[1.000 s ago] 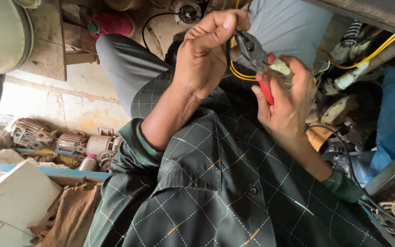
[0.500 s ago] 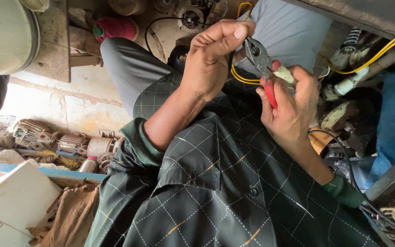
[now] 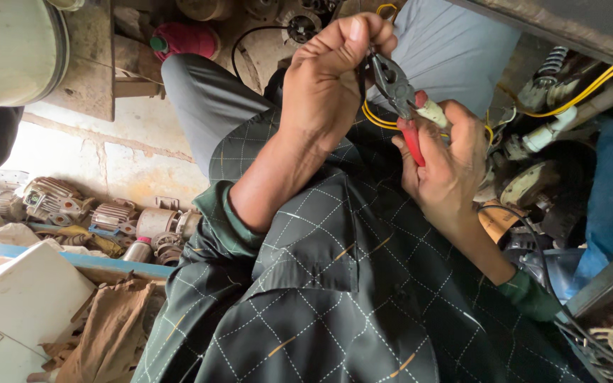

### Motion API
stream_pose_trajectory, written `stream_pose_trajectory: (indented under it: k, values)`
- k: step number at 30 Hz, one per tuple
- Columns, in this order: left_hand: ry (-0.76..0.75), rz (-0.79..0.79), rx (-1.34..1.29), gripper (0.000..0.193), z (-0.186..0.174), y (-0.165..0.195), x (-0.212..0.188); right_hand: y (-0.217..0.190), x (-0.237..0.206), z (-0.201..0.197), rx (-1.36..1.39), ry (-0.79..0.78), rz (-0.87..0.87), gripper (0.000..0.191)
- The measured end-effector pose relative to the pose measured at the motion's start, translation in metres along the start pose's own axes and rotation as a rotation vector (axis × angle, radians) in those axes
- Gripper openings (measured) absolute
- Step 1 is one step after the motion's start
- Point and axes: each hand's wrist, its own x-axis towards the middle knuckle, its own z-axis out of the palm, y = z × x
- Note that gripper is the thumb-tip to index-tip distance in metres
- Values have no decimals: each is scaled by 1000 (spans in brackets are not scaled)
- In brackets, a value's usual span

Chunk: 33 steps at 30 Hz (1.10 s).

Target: The person strips insulation from several colored wires using pliers and then twists the exposed ends together by hand. The work is performed while seated on the floor in a cluttered workshop environment.

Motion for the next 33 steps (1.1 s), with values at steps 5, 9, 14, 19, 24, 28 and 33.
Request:
stream_pose_trajectory:
  k: [5, 9, 14, 19, 24, 28, 33]
  values:
    - [-43, 9, -60, 24, 0, 4, 1, 0, 0, 0, 22, 8, -21, 38]
    - [8, -13, -99, 21, 2, 10, 1, 0, 1, 0, 27, 7, -28, 37]
    - [-42, 44, -101, 21, 3, 14, 6, -1, 2, 2, 21, 27, -58, 37]
    - [-133, 54, 23, 22, 1, 16, 6, 3, 1, 5, 84, 39, -24, 33]
    - [-160, -66, 327, 28, -5, 14, -5, 10, -7, 7, 200, 100, 72, 34]
    - [-247, -57, 443, 29, -9, 8, -12, 14, -14, 3, 232, 104, 109, 31]
    - [-176, -44, 398, 26, -9, -4, -13, 13, -17, 2, 218, 102, 125, 28]
